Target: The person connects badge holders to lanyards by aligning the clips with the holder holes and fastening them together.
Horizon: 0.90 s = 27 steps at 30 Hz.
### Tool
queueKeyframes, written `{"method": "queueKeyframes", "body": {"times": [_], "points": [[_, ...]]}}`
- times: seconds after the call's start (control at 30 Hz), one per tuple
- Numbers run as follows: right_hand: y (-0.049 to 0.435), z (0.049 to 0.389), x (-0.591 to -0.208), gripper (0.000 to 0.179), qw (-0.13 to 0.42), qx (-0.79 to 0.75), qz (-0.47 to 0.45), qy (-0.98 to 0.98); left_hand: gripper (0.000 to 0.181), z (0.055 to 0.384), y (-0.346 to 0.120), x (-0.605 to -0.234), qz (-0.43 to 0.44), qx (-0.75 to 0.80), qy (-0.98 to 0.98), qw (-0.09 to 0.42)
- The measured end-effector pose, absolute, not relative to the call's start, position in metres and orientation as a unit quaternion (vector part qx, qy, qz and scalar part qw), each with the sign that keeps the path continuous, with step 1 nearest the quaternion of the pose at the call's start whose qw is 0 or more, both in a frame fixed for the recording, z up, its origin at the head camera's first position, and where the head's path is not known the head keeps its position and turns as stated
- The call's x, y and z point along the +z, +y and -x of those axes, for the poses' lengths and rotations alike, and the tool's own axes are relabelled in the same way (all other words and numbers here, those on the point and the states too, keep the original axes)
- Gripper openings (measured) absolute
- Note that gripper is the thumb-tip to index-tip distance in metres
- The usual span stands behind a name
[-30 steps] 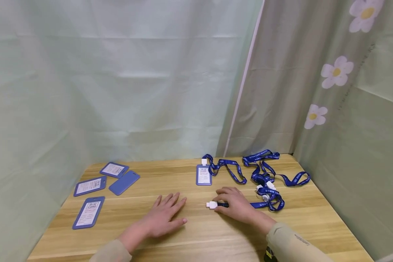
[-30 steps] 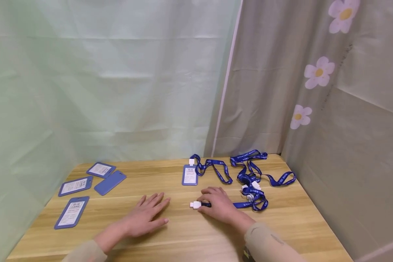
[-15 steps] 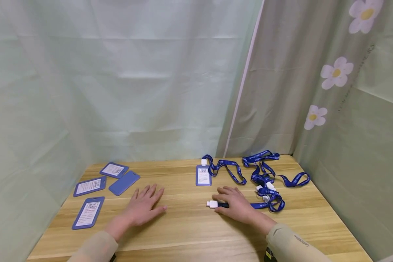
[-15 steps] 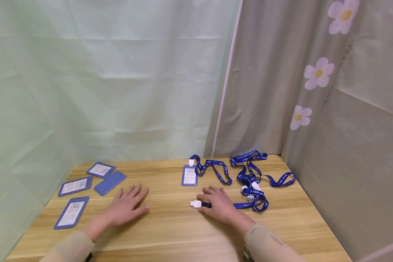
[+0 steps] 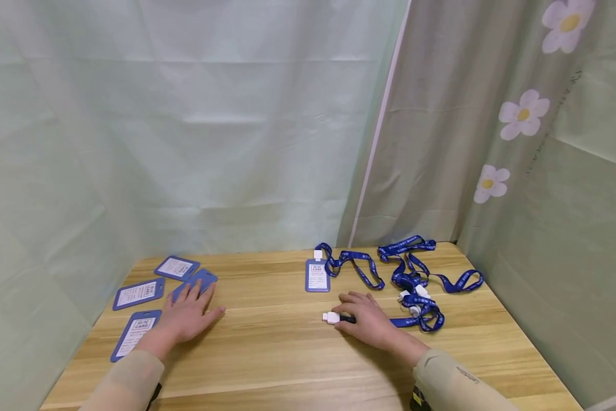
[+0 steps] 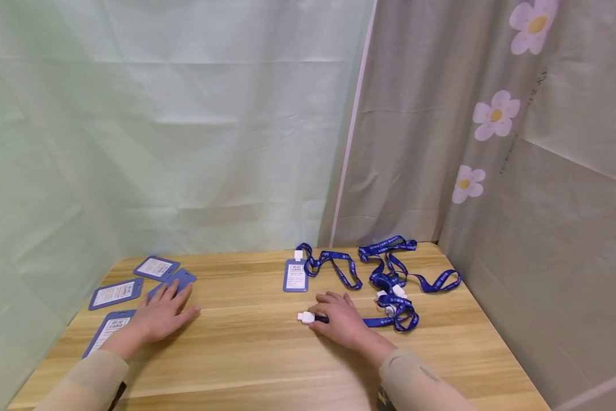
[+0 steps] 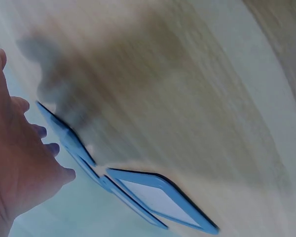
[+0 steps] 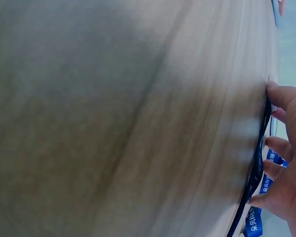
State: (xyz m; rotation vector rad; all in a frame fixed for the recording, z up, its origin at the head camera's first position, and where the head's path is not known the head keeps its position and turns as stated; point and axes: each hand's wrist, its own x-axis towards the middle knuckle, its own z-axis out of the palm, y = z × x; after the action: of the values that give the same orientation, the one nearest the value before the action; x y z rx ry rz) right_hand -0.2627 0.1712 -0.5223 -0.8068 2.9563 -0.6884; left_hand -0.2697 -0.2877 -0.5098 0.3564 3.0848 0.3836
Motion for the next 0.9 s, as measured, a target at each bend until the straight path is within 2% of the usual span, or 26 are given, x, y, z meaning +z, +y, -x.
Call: {"method": "queueKeyframes", "body": {"times": [0.5, 0.9], "points": [[0.184, 0.278, -0.516, 0.038, 0.056, -0.219, 0.263, 0.938, 0.094, 0.267, -0.29, -0.503, -0.074, 0.103, 0.991, 0.046], [0.185, 0.276, -0.519, 0.037, 0.063, -0.233, 0.261, 0.935, 0.096, 0.268, -0.291, -0.508, -0.071, 0.105, 0.99, 0.063]]}}
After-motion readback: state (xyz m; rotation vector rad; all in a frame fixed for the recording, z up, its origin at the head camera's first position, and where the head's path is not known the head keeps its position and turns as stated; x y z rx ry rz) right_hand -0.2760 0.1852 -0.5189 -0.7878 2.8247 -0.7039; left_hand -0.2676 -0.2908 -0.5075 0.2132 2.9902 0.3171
